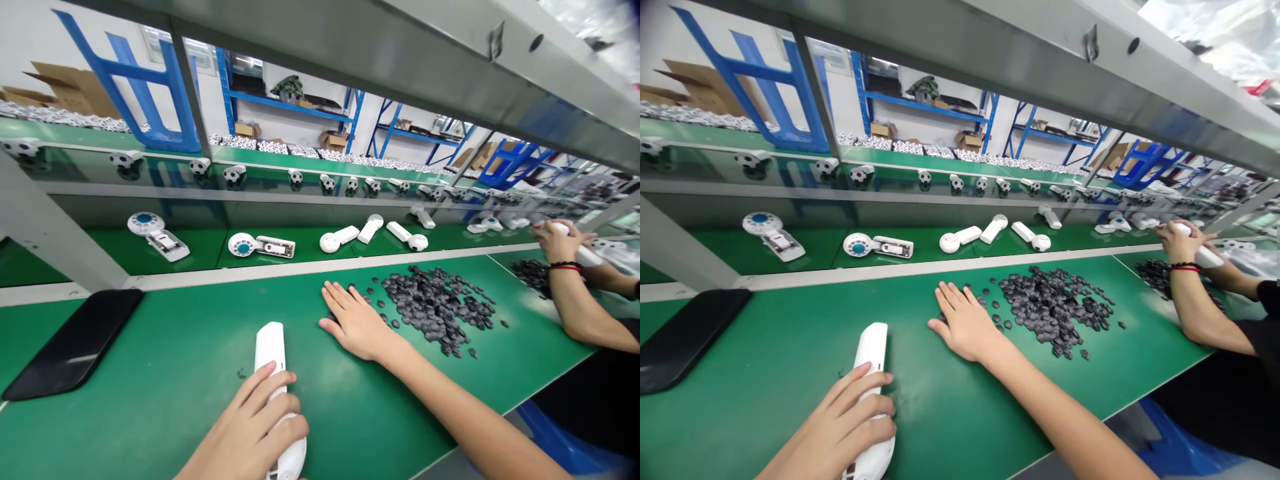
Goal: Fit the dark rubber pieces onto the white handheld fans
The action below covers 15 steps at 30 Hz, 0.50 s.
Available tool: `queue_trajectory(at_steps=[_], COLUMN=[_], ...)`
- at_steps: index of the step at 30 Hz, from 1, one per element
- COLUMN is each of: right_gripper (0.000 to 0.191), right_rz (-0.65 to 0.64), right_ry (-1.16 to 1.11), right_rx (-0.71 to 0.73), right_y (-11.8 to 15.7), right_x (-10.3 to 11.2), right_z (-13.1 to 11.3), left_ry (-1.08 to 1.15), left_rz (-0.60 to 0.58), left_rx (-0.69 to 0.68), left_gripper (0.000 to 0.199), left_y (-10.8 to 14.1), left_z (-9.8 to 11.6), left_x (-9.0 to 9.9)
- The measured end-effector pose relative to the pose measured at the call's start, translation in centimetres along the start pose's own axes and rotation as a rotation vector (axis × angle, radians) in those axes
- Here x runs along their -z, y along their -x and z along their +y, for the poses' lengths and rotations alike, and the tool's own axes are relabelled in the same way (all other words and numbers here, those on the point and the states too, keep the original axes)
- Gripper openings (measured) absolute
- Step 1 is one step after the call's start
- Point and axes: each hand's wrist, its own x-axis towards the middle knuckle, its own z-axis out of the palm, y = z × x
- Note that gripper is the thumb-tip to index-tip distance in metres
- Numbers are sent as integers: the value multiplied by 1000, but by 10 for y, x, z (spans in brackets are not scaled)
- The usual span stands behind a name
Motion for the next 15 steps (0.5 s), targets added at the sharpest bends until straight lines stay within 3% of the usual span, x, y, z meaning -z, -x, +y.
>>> queue_trajectory(at_steps=[6,11,15], right_gripper=[63,66,73], right_rz=[6,-8,30], right_ry=[81,113,117], right_rx=[-119,-209,-271], right_y=[11,22,31], right_x=[1,3,13], right_z=[47,81,83], left_ry=[4,1,-7], left_rz=[-113,-121,-119], left_rx=[42,103,101], left_gripper=[29,26,26], left_y=[0,-2,-3], left_z=[3,12,11], left_x=[5,8,8])
